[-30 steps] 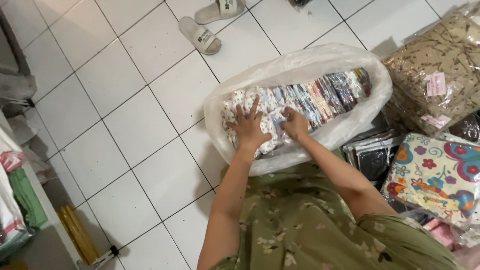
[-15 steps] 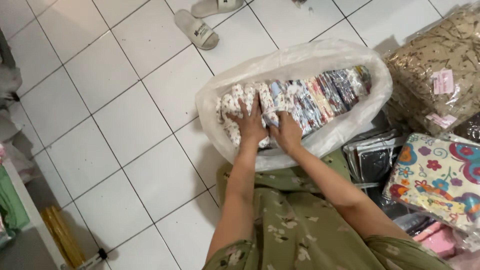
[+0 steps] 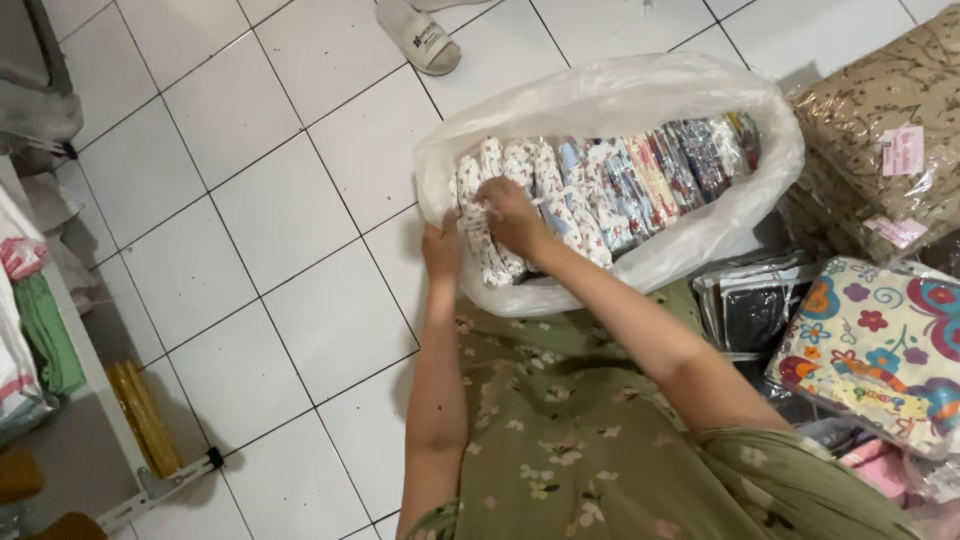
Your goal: The person places packaged clothes into a suitcase and then organizes various bundles of patterned garments into a large plastic bag by hand while sitting on the floor.
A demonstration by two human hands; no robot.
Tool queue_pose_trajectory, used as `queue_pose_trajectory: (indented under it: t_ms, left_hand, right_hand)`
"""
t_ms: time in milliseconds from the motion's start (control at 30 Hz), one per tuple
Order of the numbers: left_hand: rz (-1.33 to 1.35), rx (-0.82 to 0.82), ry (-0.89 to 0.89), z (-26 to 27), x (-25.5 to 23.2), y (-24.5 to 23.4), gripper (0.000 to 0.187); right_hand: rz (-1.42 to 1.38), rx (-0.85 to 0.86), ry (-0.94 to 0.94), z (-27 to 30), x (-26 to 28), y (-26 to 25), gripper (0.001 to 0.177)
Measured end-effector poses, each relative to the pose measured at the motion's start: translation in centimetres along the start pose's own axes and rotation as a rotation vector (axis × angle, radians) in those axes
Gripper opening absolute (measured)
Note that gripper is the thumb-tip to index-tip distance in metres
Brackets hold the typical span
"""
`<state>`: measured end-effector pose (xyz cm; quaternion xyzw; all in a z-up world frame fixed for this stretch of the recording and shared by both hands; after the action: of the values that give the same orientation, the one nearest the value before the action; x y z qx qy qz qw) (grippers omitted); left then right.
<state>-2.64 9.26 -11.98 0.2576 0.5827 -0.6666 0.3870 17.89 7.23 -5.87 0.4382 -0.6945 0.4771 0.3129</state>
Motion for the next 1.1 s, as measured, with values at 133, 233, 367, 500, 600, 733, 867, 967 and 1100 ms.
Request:
queue_pose_trajectory:
  t_ms: [133,233,367,500,600,733,867,967,1100]
  left_hand:
    - [0.246,0.039,-0.01,4.8,-5.1,-1.5,0.041]
    - [0.404,0.145,-0.093,8.6,-10.5,-3.5,0.036]
    - [0.567,0.242,0.042,10.9,-14.3,-2.6,0.031]
    - [0.529,0.189,0.153,12.2,-12.3,-0.9,0.033]
    - [0.449,0.188,0.057,14.6,-8.5,-1.3,0.039]
    - [0.471,0.065,-0.161,14.2,-6.1,-5.6,0.049]
    - [0.24,0.116,-0.015,14.0,-9.4,-9.1,0.063]
    - [-0.223,-0.162,0.33,15.8,-15.9,-11.0,0.098]
    - [-0.647,-0.318,0.785,16.9,-23.5,-5.5,0.058]
  right_hand:
    - [0.132,-0.061,-0.103,-1.8,2.1,1.4,0.04]
    - [0.31,0.108,-0.025,-2.6,3.2,0.0,0.05]
    - [0.627,0.635,0.044,3.1,-0.4,3.5,0.058]
    - [0.789,0.663,-0.09,9.3,-4.8,8.3,0.073]
    - [0.555,0.608,-0.031,9.4,-6.1,10.0,0.077]
    - [0.602,0.844,0.295,5.7,-6.6,10.0,0.056]
    - [-0.421,0.338,0.608,2.3,-5.2,0.1,0.035]
    - [0.082,-0.155,0.435,4.3,-2.5,-10.5,0.028]
    - [0.469,-0.183,0.284,9.1,-2.8,-12.6,0.072]
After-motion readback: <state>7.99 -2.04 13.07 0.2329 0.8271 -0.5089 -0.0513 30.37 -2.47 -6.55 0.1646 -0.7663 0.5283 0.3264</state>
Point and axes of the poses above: each hand's wrist, its own z-axis away from the middle knuckle, its own y-axis out of the palm, x = y × z, the point moved 7 cm from there along -z, towards the middle knuckle, and after that the axes turned 12 degrees about -z, right-handed, at the moved point
